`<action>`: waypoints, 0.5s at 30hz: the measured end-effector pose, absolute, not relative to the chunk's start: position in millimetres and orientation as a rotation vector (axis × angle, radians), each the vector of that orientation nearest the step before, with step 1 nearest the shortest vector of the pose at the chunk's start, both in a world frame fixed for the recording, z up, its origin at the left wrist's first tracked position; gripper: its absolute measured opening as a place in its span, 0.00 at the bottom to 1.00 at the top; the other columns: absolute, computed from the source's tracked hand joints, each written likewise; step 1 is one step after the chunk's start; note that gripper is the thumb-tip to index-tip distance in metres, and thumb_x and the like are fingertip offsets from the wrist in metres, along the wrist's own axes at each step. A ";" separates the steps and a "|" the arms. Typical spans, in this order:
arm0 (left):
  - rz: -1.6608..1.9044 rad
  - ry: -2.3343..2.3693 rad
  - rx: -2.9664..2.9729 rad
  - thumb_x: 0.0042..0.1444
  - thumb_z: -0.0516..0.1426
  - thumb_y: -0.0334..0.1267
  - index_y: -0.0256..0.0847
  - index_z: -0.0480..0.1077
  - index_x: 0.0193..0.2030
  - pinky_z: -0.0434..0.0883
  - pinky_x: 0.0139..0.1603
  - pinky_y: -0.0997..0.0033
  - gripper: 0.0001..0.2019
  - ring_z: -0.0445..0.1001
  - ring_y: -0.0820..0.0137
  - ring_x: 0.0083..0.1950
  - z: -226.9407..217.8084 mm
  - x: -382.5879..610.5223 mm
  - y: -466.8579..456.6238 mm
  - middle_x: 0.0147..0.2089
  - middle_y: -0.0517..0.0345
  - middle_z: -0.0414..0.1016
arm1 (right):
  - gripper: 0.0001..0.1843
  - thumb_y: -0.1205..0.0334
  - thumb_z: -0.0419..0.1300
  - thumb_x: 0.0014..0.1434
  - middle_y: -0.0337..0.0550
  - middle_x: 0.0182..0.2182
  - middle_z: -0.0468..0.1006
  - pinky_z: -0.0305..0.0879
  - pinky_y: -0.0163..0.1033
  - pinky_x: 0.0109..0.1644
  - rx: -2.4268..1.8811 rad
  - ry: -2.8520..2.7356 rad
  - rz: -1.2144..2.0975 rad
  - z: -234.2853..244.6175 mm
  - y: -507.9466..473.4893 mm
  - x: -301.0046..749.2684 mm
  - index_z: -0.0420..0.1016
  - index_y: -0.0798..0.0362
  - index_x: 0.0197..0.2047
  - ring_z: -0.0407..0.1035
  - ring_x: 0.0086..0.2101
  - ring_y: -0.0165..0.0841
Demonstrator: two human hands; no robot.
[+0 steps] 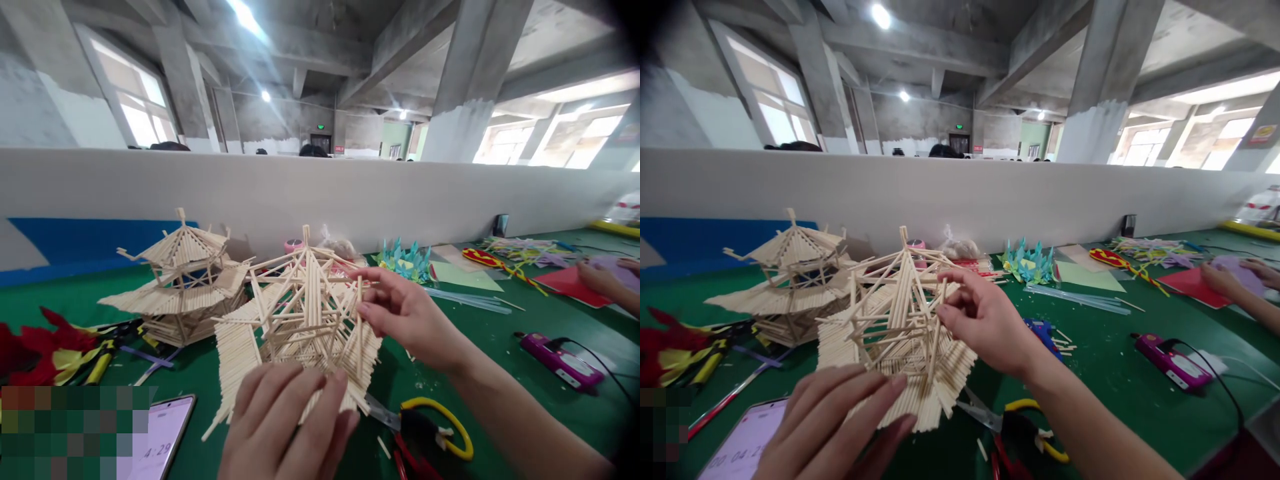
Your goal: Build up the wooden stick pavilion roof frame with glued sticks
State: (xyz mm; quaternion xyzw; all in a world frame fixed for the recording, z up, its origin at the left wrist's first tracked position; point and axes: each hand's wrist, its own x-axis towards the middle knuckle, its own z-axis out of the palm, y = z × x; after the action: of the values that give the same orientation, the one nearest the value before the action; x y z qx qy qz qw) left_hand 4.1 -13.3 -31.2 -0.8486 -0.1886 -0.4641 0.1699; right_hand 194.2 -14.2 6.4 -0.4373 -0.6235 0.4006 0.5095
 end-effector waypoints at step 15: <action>-1.366 -0.705 -2.507 0.45 0.58 0.33 0.37 0.69 0.38 0.61 0.38 0.62 0.12 0.64 0.64 0.39 -21.8 13.1 0.6 0.34 0.54 0.71 | 0.13 0.69 0.53 0.52 0.32 0.23 0.63 0.57 0.30 0.25 -0.994 -1.610 0.801 22.3 -14.5 179.1 0.62 0.52 0.43 0.57 0.22 0.23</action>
State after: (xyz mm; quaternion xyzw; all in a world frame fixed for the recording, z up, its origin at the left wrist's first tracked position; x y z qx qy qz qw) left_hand 13.1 0.6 -21.8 -0.8482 -0.2386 -0.4621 0.1002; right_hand 179.1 -14.5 22.3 -0.4141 -0.6706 0.3336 0.5173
